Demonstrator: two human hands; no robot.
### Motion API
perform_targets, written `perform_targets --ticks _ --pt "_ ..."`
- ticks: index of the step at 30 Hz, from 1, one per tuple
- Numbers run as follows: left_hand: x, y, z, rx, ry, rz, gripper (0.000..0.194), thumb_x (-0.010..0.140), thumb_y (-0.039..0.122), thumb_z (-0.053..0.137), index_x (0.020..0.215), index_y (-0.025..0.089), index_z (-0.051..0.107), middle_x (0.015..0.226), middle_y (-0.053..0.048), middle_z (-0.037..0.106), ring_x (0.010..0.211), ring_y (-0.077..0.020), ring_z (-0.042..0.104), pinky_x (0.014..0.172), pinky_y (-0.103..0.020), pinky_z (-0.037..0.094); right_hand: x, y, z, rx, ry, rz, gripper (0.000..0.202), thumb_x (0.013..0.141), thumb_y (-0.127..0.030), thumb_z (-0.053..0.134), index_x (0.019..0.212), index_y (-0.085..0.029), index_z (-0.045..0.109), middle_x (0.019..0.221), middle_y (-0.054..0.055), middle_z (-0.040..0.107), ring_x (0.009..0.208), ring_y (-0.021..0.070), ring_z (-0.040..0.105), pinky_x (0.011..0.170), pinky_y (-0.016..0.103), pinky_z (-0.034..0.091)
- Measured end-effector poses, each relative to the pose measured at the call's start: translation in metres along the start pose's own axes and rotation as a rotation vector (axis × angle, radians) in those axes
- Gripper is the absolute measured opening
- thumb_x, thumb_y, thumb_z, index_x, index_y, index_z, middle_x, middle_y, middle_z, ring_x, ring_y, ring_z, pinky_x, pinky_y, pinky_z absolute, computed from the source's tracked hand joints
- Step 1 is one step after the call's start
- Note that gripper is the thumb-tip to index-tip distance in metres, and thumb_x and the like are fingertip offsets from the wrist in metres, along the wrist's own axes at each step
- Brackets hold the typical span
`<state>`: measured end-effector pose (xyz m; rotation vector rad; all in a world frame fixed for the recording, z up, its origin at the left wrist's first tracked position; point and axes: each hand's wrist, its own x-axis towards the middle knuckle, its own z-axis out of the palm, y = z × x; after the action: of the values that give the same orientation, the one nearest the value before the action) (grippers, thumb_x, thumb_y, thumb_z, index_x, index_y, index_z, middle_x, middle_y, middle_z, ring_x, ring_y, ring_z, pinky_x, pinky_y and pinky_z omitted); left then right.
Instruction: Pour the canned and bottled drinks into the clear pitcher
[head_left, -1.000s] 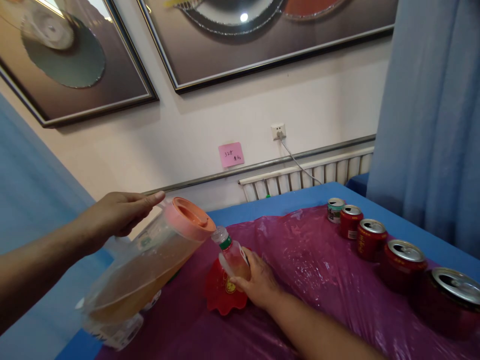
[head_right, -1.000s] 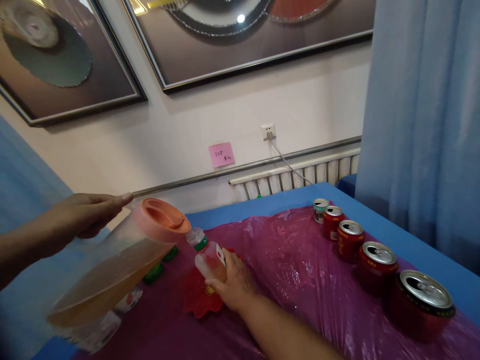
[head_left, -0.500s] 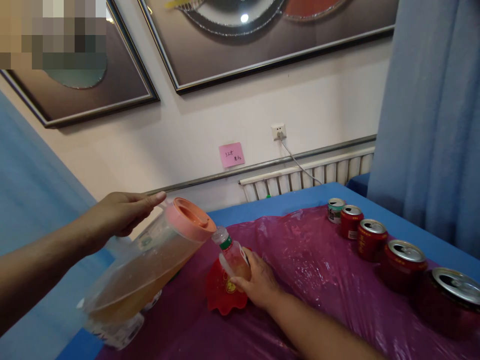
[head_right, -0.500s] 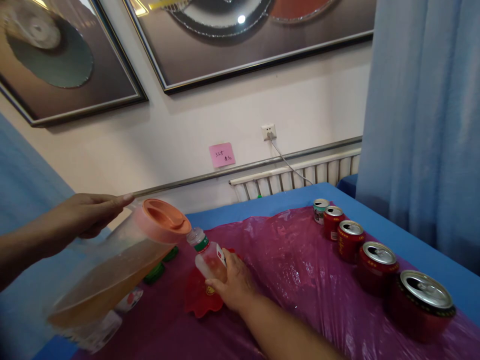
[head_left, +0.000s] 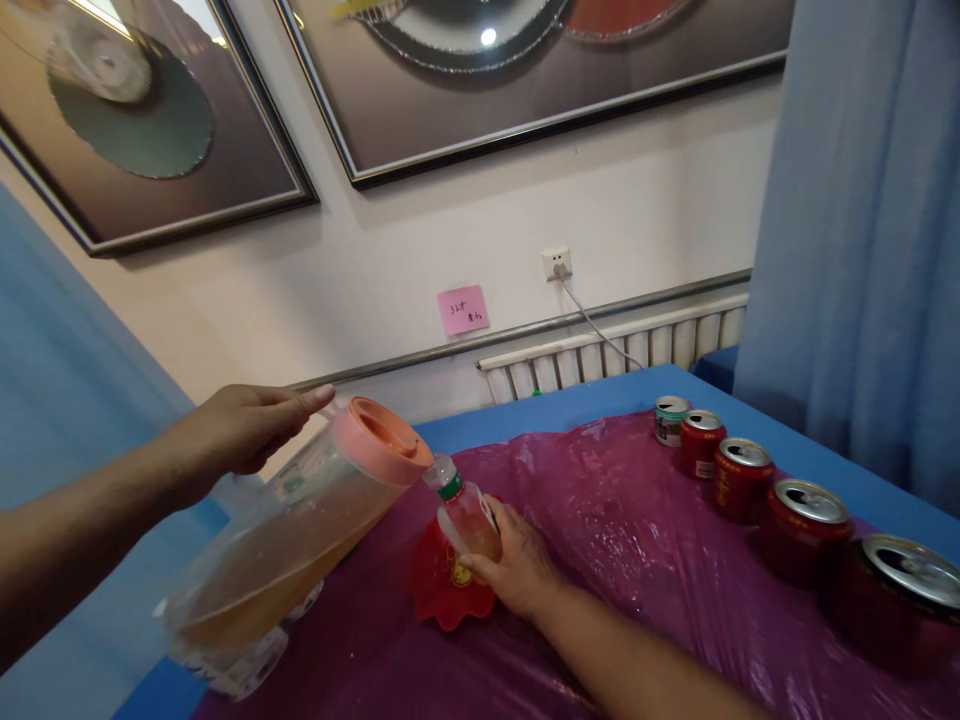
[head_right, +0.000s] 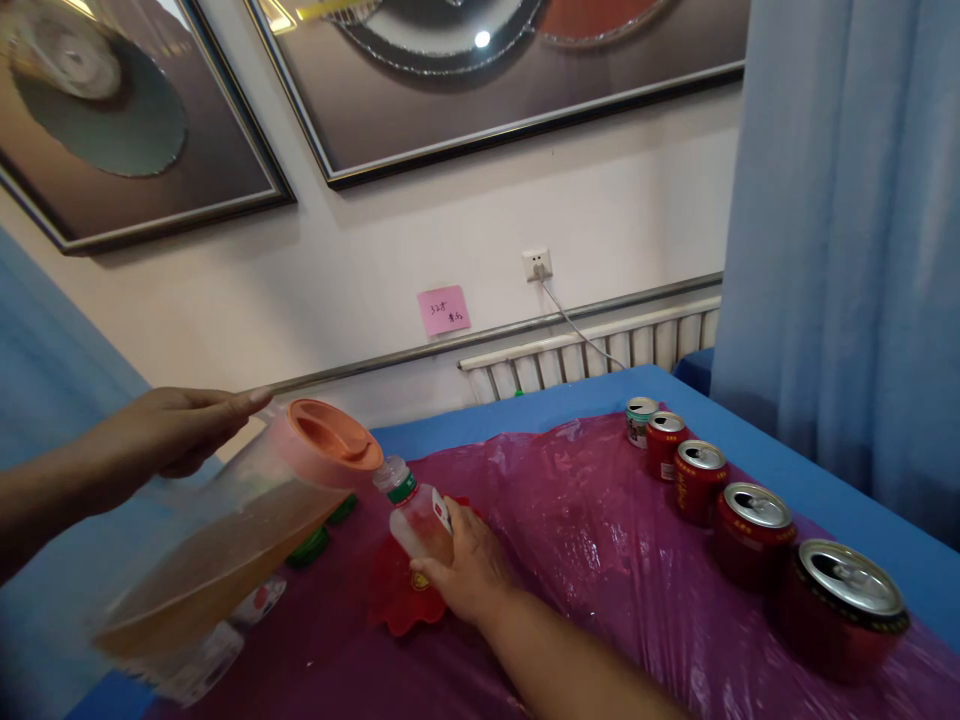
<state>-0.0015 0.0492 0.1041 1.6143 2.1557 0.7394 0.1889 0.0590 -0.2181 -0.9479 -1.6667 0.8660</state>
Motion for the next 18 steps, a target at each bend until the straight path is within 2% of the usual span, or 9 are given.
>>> perform_targets --ticks 8,18 --pt "-0.0007 0.0028 0.0001 -0.006 0.000 0.019 0.061 0.057 0.077 0.069 0.054 0.022 0.043 0.053 0.006 0.023 0.048 -0.0099 0.018 0.045 -0.026 0.012 0.0002 0.0012 0.0005 -0.010 0.006 -0.010 0.076 0.073 -0.029 0.077 0.143 -0.025 0.046 0.138 0.011 0.059 0.128 0.0296 0.055 0.106 0.046 0.043" --pt "-0.0079 0.0093 0.0030 0.014 0.022 0.032 0.059 0.059 0.071 0.071 0.052 0.023 0.038 0.051 0.007 0.022 0.047 -0.0092 0.017 0.047 -0.026 0.010 0.0004 -0.0004 -0.0006 0.026 -0.002 0.001 0.077 0.073 -0.029 0.076 0.143 -0.021 0.045 0.136 0.012 0.060 0.128 0.0286 0.055 0.107 0.045 0.043"
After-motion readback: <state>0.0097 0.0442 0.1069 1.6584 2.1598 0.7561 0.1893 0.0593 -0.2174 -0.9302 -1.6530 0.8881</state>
